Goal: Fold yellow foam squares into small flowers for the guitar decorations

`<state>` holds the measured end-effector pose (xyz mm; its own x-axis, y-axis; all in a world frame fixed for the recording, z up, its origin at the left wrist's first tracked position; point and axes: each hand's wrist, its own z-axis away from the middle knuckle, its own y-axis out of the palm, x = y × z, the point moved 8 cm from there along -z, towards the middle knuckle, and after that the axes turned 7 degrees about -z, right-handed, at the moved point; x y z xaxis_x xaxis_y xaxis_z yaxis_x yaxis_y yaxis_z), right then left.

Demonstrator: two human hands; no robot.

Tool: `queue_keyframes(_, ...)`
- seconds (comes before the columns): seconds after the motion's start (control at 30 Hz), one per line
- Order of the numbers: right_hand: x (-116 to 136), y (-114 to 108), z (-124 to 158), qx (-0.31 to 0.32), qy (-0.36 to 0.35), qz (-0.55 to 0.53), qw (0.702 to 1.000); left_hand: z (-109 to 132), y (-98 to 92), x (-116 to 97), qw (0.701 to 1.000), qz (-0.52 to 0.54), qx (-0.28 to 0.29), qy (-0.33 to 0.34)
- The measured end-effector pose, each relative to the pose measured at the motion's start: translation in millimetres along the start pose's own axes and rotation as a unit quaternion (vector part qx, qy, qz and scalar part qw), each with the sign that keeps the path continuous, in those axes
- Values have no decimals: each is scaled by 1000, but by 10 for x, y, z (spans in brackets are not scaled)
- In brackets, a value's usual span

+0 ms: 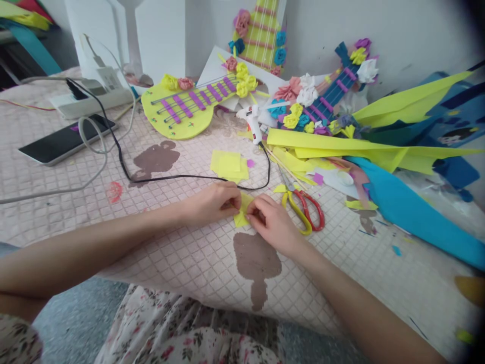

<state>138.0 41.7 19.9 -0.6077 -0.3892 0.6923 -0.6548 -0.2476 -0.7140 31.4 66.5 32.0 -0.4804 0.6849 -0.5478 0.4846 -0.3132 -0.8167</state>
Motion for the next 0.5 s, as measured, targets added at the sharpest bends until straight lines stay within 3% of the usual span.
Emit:
queue_keyframes(0.23,58,4,2,13,-26,17,999,34,-33,42,997,-14,37,-62)
queue_keyframes(0.5,41,5,9,30,-16,9,999,33,-14,-36,998,-1,55,-10)
